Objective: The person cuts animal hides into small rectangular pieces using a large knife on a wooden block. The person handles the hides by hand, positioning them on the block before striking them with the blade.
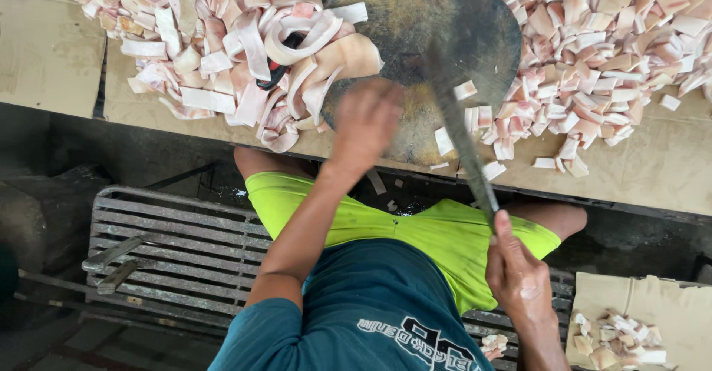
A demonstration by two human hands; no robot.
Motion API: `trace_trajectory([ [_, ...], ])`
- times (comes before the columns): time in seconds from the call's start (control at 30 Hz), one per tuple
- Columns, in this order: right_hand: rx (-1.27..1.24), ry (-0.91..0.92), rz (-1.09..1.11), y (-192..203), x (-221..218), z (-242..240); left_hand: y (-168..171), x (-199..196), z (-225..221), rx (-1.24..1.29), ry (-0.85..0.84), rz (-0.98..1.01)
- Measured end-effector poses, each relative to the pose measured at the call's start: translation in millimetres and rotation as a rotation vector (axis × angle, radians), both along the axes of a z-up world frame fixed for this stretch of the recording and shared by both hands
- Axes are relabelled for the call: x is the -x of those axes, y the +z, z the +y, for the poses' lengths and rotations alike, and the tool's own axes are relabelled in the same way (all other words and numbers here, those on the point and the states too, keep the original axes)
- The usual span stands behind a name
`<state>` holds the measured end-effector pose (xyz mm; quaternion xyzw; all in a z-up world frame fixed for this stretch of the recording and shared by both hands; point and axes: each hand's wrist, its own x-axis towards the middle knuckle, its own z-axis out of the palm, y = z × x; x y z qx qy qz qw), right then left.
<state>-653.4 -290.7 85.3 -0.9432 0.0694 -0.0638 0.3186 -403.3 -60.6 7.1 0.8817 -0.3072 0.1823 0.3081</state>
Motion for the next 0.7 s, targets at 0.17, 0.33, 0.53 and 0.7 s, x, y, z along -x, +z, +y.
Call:
trace_trajectory([
  [0.17, 0.141, 0.08, 0.063, -12.3, -8.7, -5.4, 1.8, -24.6, 52.0, -0.105, 0.372, 0.095],
  [0.33, 0.247, -0.076, -0.063, -37.3, -29.7, -37.4, -8.7, -28.5, 57.2, -0.031, 0.325, 0.176],
  [0.53, 0.032, -0.263, 0.046, -45.1, -20.1, -53.7, 18.6, -52.8, 69.7, 0.477, 0.053, 0.871],
  [0.7, -0.079, -0.302, 0.006, -41.9, -7.6, -49.3, 69.8, -80.6, 42.3, 0.36, -0.354, 1.086],
])
